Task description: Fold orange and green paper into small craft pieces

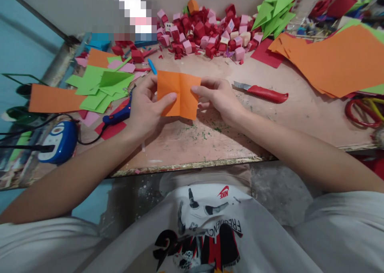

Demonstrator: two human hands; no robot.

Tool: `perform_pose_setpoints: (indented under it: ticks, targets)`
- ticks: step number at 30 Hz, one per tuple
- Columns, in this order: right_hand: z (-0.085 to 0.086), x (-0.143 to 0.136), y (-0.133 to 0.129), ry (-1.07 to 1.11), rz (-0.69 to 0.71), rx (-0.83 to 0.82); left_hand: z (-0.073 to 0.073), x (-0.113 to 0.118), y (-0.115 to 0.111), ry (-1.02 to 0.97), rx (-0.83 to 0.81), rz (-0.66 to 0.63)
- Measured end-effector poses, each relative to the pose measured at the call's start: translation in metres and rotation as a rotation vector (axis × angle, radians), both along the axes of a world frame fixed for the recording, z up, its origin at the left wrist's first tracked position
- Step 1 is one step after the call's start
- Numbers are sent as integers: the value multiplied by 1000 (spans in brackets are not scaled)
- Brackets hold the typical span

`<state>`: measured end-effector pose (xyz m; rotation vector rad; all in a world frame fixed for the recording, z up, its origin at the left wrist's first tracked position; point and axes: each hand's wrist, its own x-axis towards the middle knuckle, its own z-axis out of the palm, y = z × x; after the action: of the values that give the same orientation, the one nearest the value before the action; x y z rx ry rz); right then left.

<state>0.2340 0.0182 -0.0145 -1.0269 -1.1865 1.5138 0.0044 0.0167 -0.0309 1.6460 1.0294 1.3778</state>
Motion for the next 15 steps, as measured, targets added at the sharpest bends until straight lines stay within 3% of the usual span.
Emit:
perform_pose_setpoints:
  ticks: [6,12,15]
  targets:
    - [2,-2,-5,14,104,-26,-3,1,0,-74,-35,-49]
    - [7,-1,-2,-13,3,-28,-6,0,1,-50,-49,-42]
    - [7,-1,-1,-82,24,-15,-7,0,2,-37,-56,-46]
